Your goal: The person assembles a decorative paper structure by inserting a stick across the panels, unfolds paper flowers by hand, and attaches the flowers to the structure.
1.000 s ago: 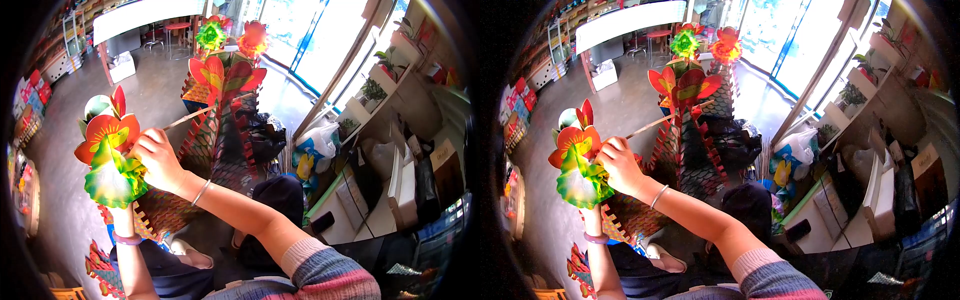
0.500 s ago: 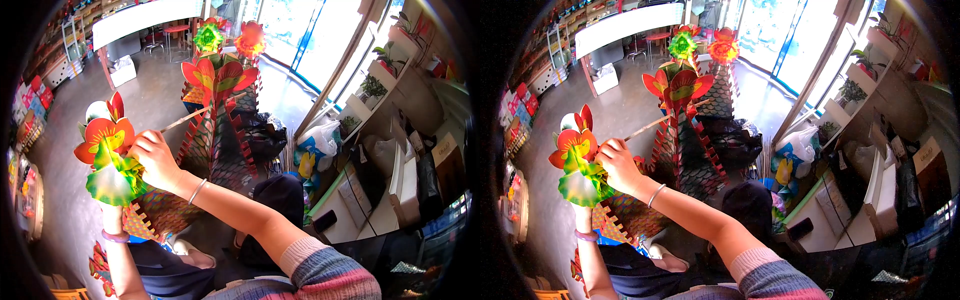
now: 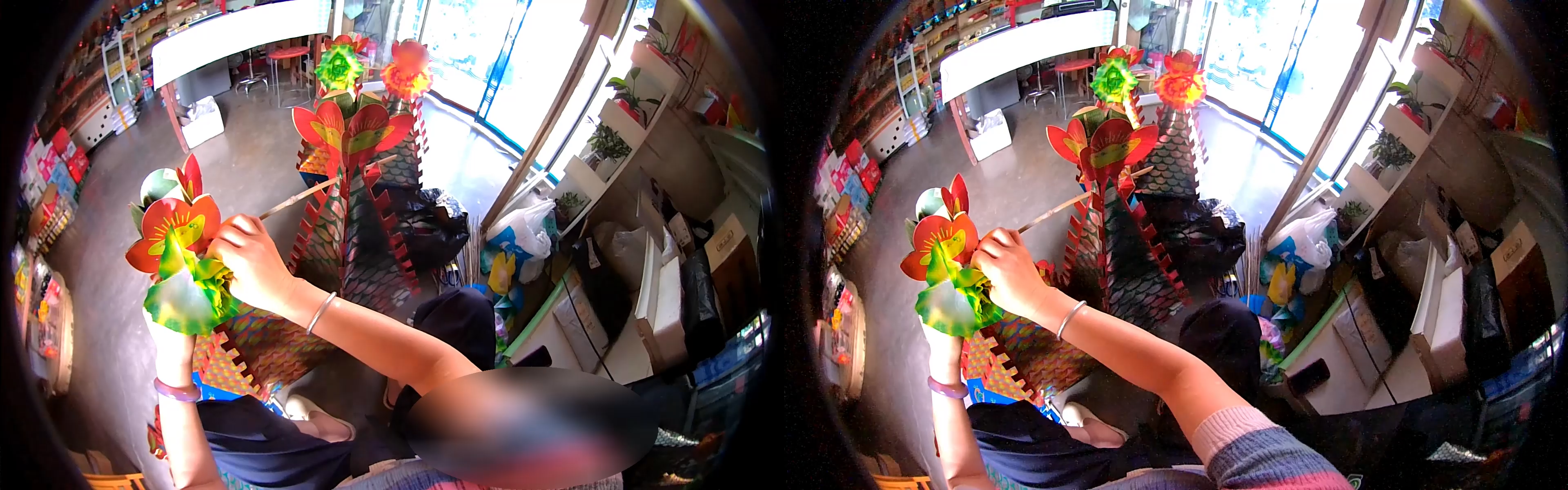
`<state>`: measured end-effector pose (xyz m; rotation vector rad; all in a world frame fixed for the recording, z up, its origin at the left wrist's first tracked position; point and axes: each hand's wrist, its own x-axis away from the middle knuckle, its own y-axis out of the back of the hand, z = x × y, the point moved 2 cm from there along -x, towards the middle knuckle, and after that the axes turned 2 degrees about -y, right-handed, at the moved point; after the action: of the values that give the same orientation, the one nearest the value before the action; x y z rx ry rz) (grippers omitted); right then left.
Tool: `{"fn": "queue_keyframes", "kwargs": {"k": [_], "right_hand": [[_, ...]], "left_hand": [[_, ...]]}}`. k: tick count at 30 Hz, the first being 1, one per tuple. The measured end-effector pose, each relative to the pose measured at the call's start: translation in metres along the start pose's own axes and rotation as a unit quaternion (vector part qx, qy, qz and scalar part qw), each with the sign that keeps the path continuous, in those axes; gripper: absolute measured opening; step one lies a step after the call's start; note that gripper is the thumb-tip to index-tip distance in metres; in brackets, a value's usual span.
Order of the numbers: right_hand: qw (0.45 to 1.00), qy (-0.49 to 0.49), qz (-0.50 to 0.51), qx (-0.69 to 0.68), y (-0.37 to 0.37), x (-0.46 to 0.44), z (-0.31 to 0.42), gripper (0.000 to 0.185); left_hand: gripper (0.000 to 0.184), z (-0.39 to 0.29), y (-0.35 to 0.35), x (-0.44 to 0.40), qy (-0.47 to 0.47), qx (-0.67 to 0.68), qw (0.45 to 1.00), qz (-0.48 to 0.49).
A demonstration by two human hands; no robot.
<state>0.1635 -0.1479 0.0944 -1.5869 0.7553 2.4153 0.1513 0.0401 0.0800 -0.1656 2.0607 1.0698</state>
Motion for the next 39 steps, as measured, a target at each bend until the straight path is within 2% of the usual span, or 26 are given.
{"fn": "queue_keyframes", "kwargs": {"k": [1, 3, 6, 9, 12, 15, 17, 18, 20, 22, 25, 28, 31, 35, 39], "right_hand": [[1.0, 0.001, -0.001, -0.002, 0.0, -0.001, 0.0, 0.021], [1.0, -0.001, -0.002, -0.005, 0.0, -0.002, -0.001, 0.022], [1.0, -0.003, -0.011, -0.009, -0.002, 0.0, -0.003, 0.021], [1.0, -0.007, -0.009, -0.01, -0.002, -0.002, -0.006, 0.021], [1.0, -0.004, -0.005, -0.007, -0.001, -0.002, -0.006, 0.021], [1.0, 0.0, 0.005, -0.002, 0.0, -0.001, -0.004, 0.02], [1.0, 0.001, 0.006, -0.004, 0.0, 0.0, -0.004, 0.02], [1.0, 0.001, 0.006, -0.006, -0.001, 0.0, -0.004, 0.02], [1.0, 0.0, 0.012, -0.004, 0.0, -0.001, -0.004, 0.02], [1.0, -0.003, 0.02, -0.001, 0.001, -0.002, -0.003, 0.023], [0.999, -0.01, 0.033, -0.001, 0.003, -0.002, -0.001, 0.027], [0.999, -0.011, 0.038, -0.007, 0.003, 0.0, 0.002, 0.028], [0.999, -0.011, 0.037, -0.006, 0.004, -0.001, 0.002, 0.028], [0.999, -0.009, 0.037, -0.001, -0.001, 0.001, -0.002, 0.027], [0.999, -0.01, 0.04, 0.006, -0.001, 0.001, -0.002, 0.026]], "left_hand": [[0.021, -0.001, -0.001, 0.0, 0.045, 0.109, 0.992, -0.044], [0.022, -0.018, -0.004, -0.004, 0.133, 0.321, 0.929, -0.124], [0.023, -0.014, -0.002, -0.003, 0.137, 0.306, 0.939, -0.083], [0.023, -0.008, 0.005, -0.002, 0.086, 0.187, 0.977, -0.061], [0.022, 0.006, 0.007, -0.003, 0.104, 0.191, 0.975, -0.046], [0.02, -0.017, 0.015, -0.023, 0.054, 0.154, 0.985, -0.058], [0.018, 0.047, 0.012, -0.023, 0.06, 0.02, 0.99, 0.124], [0.019, 0.038, 0.015, -0.029, 0.085, 0.072, 0.984, 0.142], [0.02, 0.021, 0.021, -0.041, 0.139, 0.172, 0.96, 0.171], [0.021, 0.017, 0.023, -0.045, 0.192, 0.295, 0.922, 0.161], [0.023, 0.016, 0.024, -0.048, 0.265, 0.469, 0.831, 0.139], [0.023, 0.059, 0.014, -0.039, 0.276, 0.542, 0.763, 0.218], [0.023, 0.068, -0.004, -0.037, 0.33, 0.58, 0.722, 0.182], [0.022, 0.059, -0.026, -0.028, 0.354, 0.561, 0.744, 0.081], [0.022, 0.043, -0.036, -0.009, 0.301, 0.478, 0.825, 0.01]]}}
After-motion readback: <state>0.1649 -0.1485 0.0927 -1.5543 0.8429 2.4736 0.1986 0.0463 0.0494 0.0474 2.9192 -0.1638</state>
